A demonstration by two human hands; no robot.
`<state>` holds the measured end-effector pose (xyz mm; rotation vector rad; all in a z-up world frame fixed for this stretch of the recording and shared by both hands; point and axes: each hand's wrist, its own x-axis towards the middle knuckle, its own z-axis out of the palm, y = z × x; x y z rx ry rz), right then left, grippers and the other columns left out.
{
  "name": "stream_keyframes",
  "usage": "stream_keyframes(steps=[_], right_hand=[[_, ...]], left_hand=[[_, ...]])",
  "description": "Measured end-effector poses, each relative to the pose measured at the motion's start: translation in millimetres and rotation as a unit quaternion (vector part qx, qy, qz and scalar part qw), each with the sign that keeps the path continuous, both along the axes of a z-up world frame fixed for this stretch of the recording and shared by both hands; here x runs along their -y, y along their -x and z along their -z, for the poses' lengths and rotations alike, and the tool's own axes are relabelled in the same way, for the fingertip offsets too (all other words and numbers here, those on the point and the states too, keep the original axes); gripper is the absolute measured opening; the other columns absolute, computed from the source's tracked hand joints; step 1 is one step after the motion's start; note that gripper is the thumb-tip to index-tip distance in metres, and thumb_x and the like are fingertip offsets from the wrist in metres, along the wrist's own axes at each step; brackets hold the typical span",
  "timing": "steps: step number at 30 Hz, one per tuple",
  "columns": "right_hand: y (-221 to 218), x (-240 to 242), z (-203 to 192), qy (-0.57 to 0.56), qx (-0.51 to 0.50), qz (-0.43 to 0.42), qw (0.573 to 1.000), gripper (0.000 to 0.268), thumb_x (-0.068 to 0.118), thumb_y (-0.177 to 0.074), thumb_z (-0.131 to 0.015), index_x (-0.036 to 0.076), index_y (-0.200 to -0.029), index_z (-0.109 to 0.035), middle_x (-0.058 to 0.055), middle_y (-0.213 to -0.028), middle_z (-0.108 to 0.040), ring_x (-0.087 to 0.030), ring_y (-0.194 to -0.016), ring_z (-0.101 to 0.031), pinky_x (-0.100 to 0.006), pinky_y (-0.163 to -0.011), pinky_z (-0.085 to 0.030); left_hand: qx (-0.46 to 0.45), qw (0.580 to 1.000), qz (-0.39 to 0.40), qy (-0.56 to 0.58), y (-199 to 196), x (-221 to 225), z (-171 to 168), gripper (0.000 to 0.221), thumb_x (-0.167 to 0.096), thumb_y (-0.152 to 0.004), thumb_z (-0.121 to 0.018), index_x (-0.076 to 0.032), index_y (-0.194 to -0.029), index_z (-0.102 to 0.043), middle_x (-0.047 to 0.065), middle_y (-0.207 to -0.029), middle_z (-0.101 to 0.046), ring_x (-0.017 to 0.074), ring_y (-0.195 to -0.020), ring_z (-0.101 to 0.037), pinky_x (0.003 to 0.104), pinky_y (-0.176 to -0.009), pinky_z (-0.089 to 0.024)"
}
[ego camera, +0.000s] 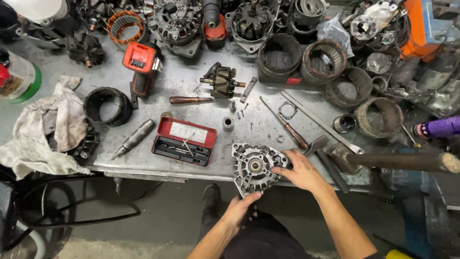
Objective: The person uses a hammer and a metal punch to tap a cylindrical component into a metal housing on a workbench. They repeatedly reposition the housing, tap the component, and inspect the fit. The person also wipes the component with a cloth and retrieves a small part from a drawer.
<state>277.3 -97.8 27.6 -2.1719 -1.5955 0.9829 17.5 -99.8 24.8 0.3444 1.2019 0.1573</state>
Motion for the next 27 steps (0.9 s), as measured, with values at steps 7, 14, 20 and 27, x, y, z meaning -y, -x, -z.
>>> stream_keyframes(steps=[7,14,20,27], right_hand=[[-2.2,-13.8,-5.2,0.098,0.035,-0.018,0.994,0.091,0.068,-0.078,-0.07,0.013,-0.148,-0.05,-0.031,-0.159,-0.033,-0.048,-0.144,-0.039,-0.061,-0.114,-0.039],[-1.7,-0.3,-27.0,0.019,0.028,-0.033,0.999,0.08,0.057,-0.085,-0.07,0.008,-0.145,-0.05,-0.023,-0.147,-0.051,-0.042,-0.121,-0.062,-0.055,-0.102,-0.051],[-22.4,56.1,-34.9,0.002,0.11,0.075,0.991,0.072,0.058,-0.086,-0.066,0.01,-0.139,-0.057,-0.017,-0.13,-0.063,-0.033,-0.115,-0.066,-0.046,-0.099,-0.053],[-39.2,116.6,-9.8,0.028,0.247,0.162,0.955,0.068,0.056,-0.087,-0.064,0.006,-0.132,-0.063,-0.021,-0.127,-0.067,-0.041,-0.123,-0.06,-0.049,-0.102,-0.051]], left_hand=[[-0.026,0.997,-0.076,0.003,-15.2,1.6,-11.9,0.057,-0.026,-0.079,-0.083,0.006,-0.123,-0.064,0.012,-0.084,-0.066,0.0147,-0.057,-0.053,0.024,-0.048,-0.039],[-0.077,0.995,-0.065,-0.025,-28.2,2.7,-7.4,0.053,-0.036,-0.078,-0.083,0.0,-0.115,-0.07,0.007,-0.082,-0.061,0.0143,-0.061,-0.052,0.025,-0.05,-0.037],[-0.069,0.995,-0.071,-0.013,-39.9,2.3,2.8,0.052,-0.038,-0.079,-0.083,0.002,-0.107,-0.065,0.008,-0.079,-0.059,0.0149,-0.061,-0.051,0.025,-0.05,-0.037],[-0.008,1.0,-0.019,-0.005,-33.0,0.0,11.2,0.047,-0.037,-0.082,-0.081,0.001,-0.106,-0.069,0.009,-0.083,-0.064,0.0155,-0.061,-0.054,0.026,-0.051,-0.04]])
